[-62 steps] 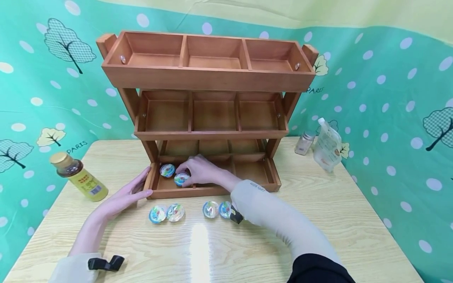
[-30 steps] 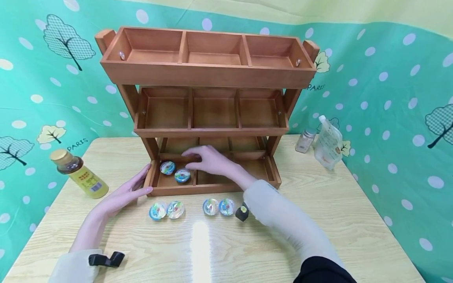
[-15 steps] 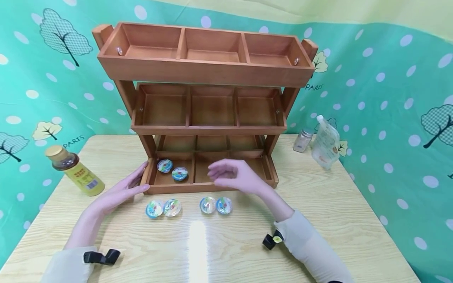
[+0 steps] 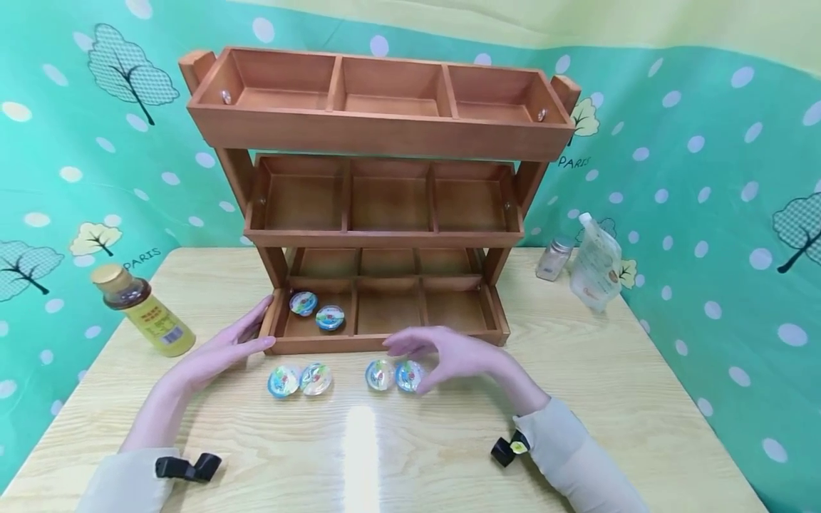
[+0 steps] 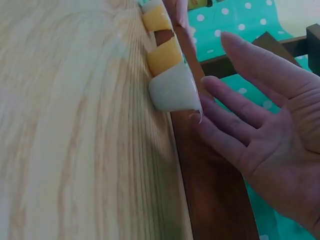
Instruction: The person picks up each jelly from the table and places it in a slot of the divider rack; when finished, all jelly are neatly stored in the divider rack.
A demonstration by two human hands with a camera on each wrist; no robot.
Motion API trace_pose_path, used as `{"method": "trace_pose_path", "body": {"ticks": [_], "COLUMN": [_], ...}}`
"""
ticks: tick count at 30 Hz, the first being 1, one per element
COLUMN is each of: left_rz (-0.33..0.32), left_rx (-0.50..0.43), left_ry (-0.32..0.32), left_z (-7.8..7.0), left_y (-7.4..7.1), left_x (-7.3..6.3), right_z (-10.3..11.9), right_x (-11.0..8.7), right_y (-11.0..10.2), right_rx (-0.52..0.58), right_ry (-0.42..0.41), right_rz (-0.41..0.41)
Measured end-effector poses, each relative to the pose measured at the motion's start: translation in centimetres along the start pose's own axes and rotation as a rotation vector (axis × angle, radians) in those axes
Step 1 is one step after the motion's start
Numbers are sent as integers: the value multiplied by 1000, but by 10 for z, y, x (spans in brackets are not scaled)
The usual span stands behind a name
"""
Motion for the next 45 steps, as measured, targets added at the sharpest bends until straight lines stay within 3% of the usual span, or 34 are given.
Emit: {"method": "trace_pose_path", "body": {"ticks": [6,13,22,28,31,36,40,45], "left_rz": [2,-2,-5,-6,-11,-7,-9,-8], "left_rx": [-6,-2,-4,-8,-12,-14,-14,-14], "left_ry": [3,3,-14,-12,-4,-1,-3,4], "left_z": [-3,-3,2,2,1,1,1,1], "left_y": [0,-3,1,3,2,1,1,2], "left_x": [4,2,-2,-1,-1,-1,-1,0], "right_z": [-3,-4,-7,-4,-2,2,6,8], "right_x": [-4,0,1,-7,-12,-12,-3,17], "right_y": [2,5,9,3,-7,-25,-39,-51], "right_rx": [-40,-116,-180,-165,-97,-24,-32,12], "right_ry": [77,169,197,209,166,85,120,163], "right_rz": [31,9,-12,-21,-80,-273,-400,-425]}}
Point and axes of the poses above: each hand's wrist, its own x-axis towards the middle knuckle, its own y-axis out of the palm, z = x × y, the point moved 1 cm from there along x, towards the middle knuckle, and after that the axes turned 8 degrees about z, right-handed, at the moved point
